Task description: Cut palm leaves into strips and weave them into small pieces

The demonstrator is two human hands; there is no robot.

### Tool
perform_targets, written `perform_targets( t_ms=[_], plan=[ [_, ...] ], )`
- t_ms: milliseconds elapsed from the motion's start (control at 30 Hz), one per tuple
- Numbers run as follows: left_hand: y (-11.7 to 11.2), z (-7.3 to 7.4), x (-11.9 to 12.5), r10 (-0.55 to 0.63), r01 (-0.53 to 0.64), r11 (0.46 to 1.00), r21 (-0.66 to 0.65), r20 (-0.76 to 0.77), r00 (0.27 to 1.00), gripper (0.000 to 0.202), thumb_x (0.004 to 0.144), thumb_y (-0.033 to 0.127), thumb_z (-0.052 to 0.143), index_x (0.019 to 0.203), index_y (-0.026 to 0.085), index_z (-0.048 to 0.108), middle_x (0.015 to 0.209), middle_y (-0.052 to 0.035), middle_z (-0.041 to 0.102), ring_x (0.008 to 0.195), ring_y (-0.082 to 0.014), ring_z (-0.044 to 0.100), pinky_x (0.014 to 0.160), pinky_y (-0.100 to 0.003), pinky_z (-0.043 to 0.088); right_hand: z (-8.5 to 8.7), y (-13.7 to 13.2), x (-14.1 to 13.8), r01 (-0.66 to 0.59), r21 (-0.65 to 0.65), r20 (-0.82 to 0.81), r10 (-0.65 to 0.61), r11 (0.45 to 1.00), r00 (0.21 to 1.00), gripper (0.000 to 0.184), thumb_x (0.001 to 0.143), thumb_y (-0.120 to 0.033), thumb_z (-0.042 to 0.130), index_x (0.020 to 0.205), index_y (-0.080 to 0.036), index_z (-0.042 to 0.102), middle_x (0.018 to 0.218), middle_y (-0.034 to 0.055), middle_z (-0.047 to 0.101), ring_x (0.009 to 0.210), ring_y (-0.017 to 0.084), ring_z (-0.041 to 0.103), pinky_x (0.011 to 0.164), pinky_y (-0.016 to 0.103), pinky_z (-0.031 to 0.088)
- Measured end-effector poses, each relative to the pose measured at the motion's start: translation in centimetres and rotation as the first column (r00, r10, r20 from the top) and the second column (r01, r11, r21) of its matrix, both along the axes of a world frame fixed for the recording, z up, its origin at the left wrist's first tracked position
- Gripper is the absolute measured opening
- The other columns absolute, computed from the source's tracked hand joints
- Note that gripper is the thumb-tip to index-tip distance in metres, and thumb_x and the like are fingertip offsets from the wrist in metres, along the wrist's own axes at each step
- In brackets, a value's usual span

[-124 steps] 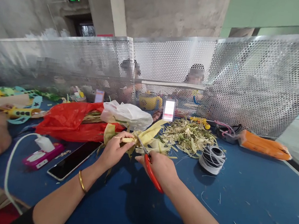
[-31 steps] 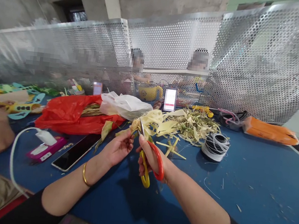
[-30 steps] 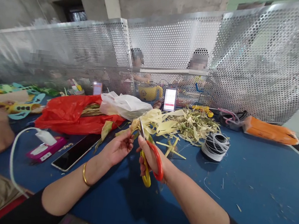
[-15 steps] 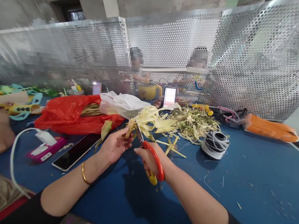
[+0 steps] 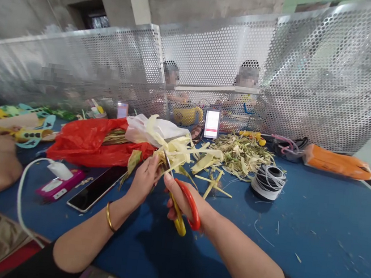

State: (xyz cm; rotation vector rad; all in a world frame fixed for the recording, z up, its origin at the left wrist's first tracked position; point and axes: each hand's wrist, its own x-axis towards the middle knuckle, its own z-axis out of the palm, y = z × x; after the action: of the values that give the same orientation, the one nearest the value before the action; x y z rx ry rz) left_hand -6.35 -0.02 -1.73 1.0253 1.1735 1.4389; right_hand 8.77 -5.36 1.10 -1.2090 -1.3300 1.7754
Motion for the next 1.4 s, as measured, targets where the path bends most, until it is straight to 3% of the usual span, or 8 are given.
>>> perform_targets(
  t_ms=[100, 167, 233, 433, 667, 1000, 1200, 1400],
  plan=[
    [-0.2, 0.2, 0.2, 0.16, -0.11, 0.977, 0.183, -0.292, 0.943, 0.027, 0.088, 0.024, 0.062, 0.061, 0.02, 0.058, 0.058, 0.0016, 0.052, 0.057, -0.0126, 0.046, 0.058, -0.021, 0.033, 0.1, 0.0, -0.1, 0.021, 0.019, 0.032, -0.022, 1.0, 0.999, 0.054, 0.083, -0.071, 0.047, 0.087, -0.017, 0.054, 0.06, -0.0047, 0.052, 0.044, 0.008, 0.053, 0.044, 0.019, 0.045],
    [-0.4, 0.2, 0.5, 0.196, -0.129, 0.971, 0.201, -0.362, 0.911, 0.03, 0.088, 0.023, 0.06, 0.059, 0.021, 0.057, 0.055, 0.0017, 0.051, 0.057, -0.0136, 0.045, 0.059, -0.022, 0.033, 0.1, 0.1, -0.1, 0.019, 0.028, 0.044, -0.02, 0.999, 0.999, 0.053, 0.083, -0.07, 0.048, 0.087, -0.017, 0.054, 0.06, -0.0044, 0.053, 0.044, 0.008, 0.054, 0.044, 0.019, 0.046],
    [-0.5, -0.1, 0.7, 0.181, -0.125, 0.974, 0.189, -0.316, 0.932, 0.029, 0.089, 0.024, 0.059, 0.06, 0.022, 0.058, 0.055, 0.0012, 0.052, 0.058, -0.0145, 0.047, 0.059, -0.023, 0.034, 0.0, 0.1, -0.2, 0.016, 0.037, 0.048, -0.018, 0.999, 0.999, 0.052, 0.084, -0.069, 0.048, 0.088, -0.017, 0.054, 0.061, -0.0042, 0.053, 0.044, 0.009, 0.056, 0.045, 0.02, 0.047],
    [-0.2, -0.7, 0.9, 0.098, -0.103, 0.993, 0.062, 0.078, 0.992, 0.024, 0.088, 0.043, 0.058, 0.078, 0.022, 0.065, 0.063, -0.0008, 0.06, 0.068, -0.0171, 0.058, 0.056, -0.024, 0.04, 0.0, -0.3, -0.8, 0.011, 0.074, -0.009, -0.011, 0.997, 1.0, 0.049, 0.091, -0.064, 0.04, 0.086, -0.017, 0.052, 0.056, -0.0042, 0.052, 0.043, 0.009, 0.055, 0.044, 0.02, 0.046],
    [0.1, -1.0, 0.4, 0.059, -0.059, 0.998, 0.029, 0.01, 0.998, 0.037, 0.087, 0.048, 0.058, 0.062, 0.022, 0.056, 0.048, 0.0029, 0.045, 0.047, -0.013, 0.045, 0.043, -0.025, 0.029, -0.7, -0.3, -1.0, 0.027, 0.027, -0.114, -0.024, 0.999, 0.993, 0.05, 0.085, -0.069, 0.045, 0.084, -0.02, 0.05, 0.054, -0.0072, 0.047, 0.038, 0.008, 0.047, 0.037, 0.021, 0.045],
    [0.7, -1.2, -0.3, 0.044, -0.043, 0.999, -0.015, 0.032, 0.999, 0.027, 0.085, 0.045, 0.063, 0.07, 0.022, 0.061, 0.051, 0.002, 0.051, 0.05, -0.0138, 0.052, 0.046, -0.023, 0.036, 0.1, -0.2, -0.7, 0.009, -0.026, -0.096, -0.011, 1.0, 0.995, 0.037, 0.088, -0.055, 0.051, 0.078, -0.019, 0.051, 0.051, -0.0097, 0.038, 0.032, 0.003, 0.03, 0.027, 0.015, 0.032],
    [0.9, -1.1, -0.8, 0.098, -0.082, 0.99, 0.113, -0.143, 0.985, 0.035, 0.086, 0.051, 0.059, 0.069, 0.021, 0.061, 0.052, 0.0013, 0.052, 0.05, -0.0137, 0.051, 0.049, -0.024, 0.04, 0.0, 0.1, -0.2, -0.035, -0.027, -0.136, 0.031, 0.999, 0.99, 0.037, 0.088, -0.053, 0.052, 0.077, -0.018, 0.054, 0.051, -0.0097, 0.037, 0.032, 0.003, 0.028, 0.027, 0.015, 0.033],
    [0.5, -0.7, -0.6, 0.174, -0.08, 0.975, 0.207, -0.487, 0.856, 0.05, 0.093, 0.058, 0.036, 0.068, 0.02, 0.057, 0.058, -0.0021, 0.056, 0.052, -0.0156, 0.053, 0.051, -0.027, 0.042, -0.9, 0.2, -0.1, -0.032, 0.029, -0.179, 0.036, 0.999, 0.983, 0.049, 0.084, -0.067, 0.051, 0.082, -0.018, 0.055, 0.053, -0.0077, 0.044, 0.036, 0.006, 0.04, 0.032, 0.018, 0.037]
  ],
)
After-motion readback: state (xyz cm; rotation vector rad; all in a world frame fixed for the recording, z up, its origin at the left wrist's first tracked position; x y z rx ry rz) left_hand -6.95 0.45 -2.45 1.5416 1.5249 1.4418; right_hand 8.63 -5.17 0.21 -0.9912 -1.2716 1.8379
